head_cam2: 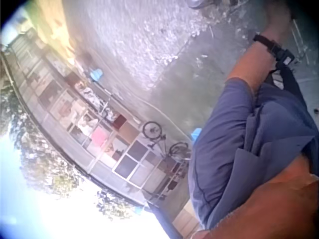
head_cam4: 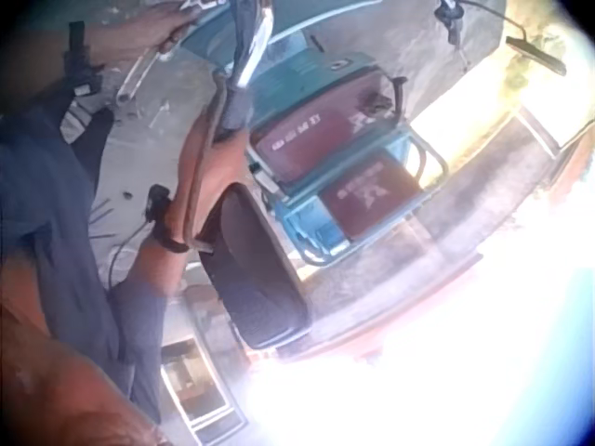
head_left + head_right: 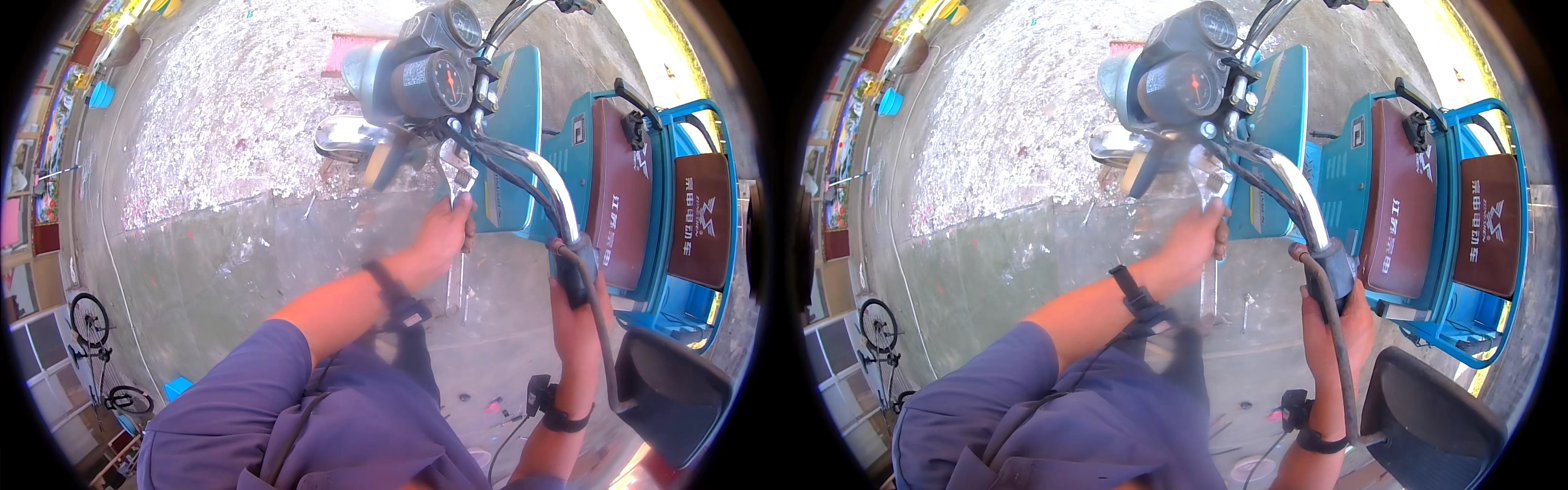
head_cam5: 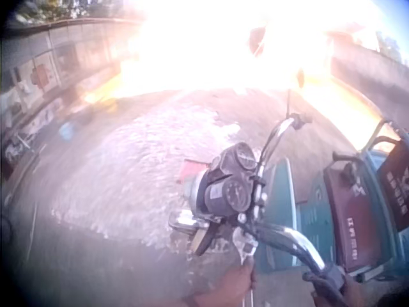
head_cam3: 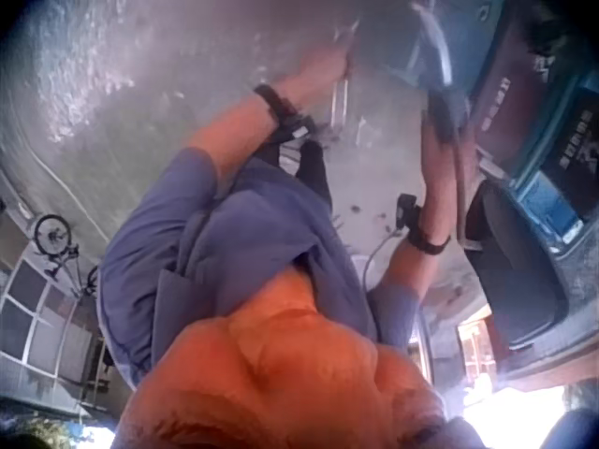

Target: The person uses an adjustable wrench and pliers to work on the handlebars of a blue electric tricycle, loosening or tightening components.

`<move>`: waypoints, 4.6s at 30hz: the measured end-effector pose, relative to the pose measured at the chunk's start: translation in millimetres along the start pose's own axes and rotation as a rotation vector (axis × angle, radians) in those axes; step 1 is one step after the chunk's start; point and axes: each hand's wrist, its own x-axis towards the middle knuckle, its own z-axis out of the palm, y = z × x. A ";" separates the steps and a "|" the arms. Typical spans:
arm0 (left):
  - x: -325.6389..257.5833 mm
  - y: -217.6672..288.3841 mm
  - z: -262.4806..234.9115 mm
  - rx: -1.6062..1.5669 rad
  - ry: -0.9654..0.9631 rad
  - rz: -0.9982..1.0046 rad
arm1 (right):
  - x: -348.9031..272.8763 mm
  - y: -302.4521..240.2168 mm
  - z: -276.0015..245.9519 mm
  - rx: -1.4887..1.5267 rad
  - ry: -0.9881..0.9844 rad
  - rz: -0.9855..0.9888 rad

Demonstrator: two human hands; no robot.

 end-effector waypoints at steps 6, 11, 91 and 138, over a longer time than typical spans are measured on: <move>26.7 4.6 -4.0 -0.024 -0.009 0.030 | 1.1 -2.5 -0.2 -0.012 0.028 0.029; 31.5 27.5 8.6 -0.213 0.085 0.024 | 3.4 4.3 2.6 0.010 0.022 0.007; 60.8 19.7 70.9 -0.461 0.299 0.357 | 8.5 28.0 10.5 0.062 0.174 -0.171; -53.3 -17.1 -179.5 1.064 -0.036 0.018 | 19.8 54.6 4.6 0.016 0.078 -0.234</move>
